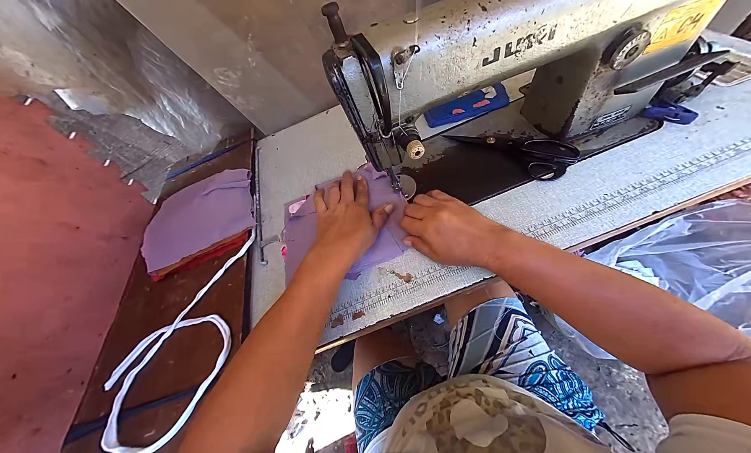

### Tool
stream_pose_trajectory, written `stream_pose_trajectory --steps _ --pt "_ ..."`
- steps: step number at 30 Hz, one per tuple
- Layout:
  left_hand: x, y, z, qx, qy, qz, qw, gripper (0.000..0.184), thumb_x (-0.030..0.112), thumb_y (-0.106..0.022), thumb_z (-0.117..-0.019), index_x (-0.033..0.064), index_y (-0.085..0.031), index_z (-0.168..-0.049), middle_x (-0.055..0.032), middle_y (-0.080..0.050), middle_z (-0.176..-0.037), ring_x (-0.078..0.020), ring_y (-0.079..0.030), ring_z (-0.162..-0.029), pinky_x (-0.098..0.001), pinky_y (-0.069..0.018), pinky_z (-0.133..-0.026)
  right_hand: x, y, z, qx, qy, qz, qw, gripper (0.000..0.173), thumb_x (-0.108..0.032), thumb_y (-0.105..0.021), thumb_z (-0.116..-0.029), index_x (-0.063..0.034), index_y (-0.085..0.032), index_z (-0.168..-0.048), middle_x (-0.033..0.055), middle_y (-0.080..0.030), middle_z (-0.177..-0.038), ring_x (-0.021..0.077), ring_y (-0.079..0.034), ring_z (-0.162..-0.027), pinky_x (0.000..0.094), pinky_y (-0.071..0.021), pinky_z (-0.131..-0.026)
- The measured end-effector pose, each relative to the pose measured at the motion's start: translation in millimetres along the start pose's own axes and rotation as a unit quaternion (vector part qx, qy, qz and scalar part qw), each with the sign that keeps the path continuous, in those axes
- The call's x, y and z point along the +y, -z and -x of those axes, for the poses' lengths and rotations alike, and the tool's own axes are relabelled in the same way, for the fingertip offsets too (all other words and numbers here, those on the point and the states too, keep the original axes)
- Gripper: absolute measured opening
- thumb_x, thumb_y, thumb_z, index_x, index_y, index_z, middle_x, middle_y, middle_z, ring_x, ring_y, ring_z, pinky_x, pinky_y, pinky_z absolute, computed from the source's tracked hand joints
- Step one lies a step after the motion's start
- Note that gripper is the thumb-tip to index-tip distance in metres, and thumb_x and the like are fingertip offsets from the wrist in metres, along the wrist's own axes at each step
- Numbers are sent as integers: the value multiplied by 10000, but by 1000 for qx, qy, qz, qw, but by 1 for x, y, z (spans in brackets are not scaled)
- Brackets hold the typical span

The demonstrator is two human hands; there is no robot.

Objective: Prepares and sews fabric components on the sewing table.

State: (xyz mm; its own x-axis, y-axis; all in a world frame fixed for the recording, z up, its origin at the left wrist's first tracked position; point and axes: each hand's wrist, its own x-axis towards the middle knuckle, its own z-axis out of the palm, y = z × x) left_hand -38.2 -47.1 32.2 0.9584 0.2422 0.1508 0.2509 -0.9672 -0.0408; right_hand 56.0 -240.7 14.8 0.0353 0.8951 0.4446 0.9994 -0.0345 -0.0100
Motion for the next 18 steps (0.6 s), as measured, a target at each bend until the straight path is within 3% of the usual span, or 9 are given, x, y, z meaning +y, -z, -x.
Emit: stream_pose_trajectory --steps 1,2,5,7,9,12,18 --pt "-8 -2 2 20 -27 36 999 713 548 -382 -1069 22 -420 -1548 -256 -305 -1634 -461 -300 -1503 -691 -160 -1196 2 0 0 -4 -14 10 1000 254 -235 -568 -991 -37 -726 -977 120 -714 -992 308 -679 -1041 478 -529 -900" --pt "-17 -1 5 49 -70 82 993 633 475 -405 -1076 33 -462 -1525 -234 -318 -1636 -439 -301 -1509 -664 -176 -1208 2 1 0 -8 -26 16 999 268 -248 -562 -1002 -36 -725 -1006 128 -714 -1032 320 -668 -1076 496 -515 -928" --pt "-37 2 18 79 -216 216 949 346 239 -459 -1048 47 -672 -1242 -115 -560 -1476 -267 -478 -1422 -480 -360 -1197 -4 1 0 12 2 -6 1000 307 -274 -534 -1012 -57 -720 -1124 123 -712 -1134 317 -647 -1157 517 -486 -1010" --pt "-42 -6 25 56 -251 247 934 308 171 -462 -1025 75 -728 -1146 -57 -657 -1369 -206 -523 -1392 -462 -349 -1208 -9 -1 0 0 44 -27 999 282 -262 -540 -1022 -73 -726 -1116 94 -716 -1103 285 -653 -1135 481 -488 -1022" --pt "-44 -11 29 50 -250 232 939 330 185 -448 -1038 119 -734 -1190 -32 -646 -1394 -194 -515 -1401 -479 -320 -1220 -9 -1 -2 -10 49 -22 998 252 -226 -543 -1016 -66 -736 -1044 89 -714 -1050 275 -664 -1085 463 -500 -998" --pt "-39 -12 29 51 -230 191 953 392 176 -434 -1036 198 -700 -1323 -37 -586 -1471 -228 -522 -1380 -491 -349 -1180 -6 0 -2 -15 24 -7 1000 237 -190 -544 -1009 -49 -734 -1033 101 -720 -1034 284 -674 -1072 463 -500 -1011" --pt "-18 -3 25 33 -159 107 981 414 280 -440 -1053 302 -626 -1422 -68 -594 -1414 -325 -567 -1232 -584 -423 -966 3 1 -4 -12 -25 17 999 255 -188 -548 -998 -26 -737 -1054 132 -725 -1060 310 -678 -1091 489 -499 -996"
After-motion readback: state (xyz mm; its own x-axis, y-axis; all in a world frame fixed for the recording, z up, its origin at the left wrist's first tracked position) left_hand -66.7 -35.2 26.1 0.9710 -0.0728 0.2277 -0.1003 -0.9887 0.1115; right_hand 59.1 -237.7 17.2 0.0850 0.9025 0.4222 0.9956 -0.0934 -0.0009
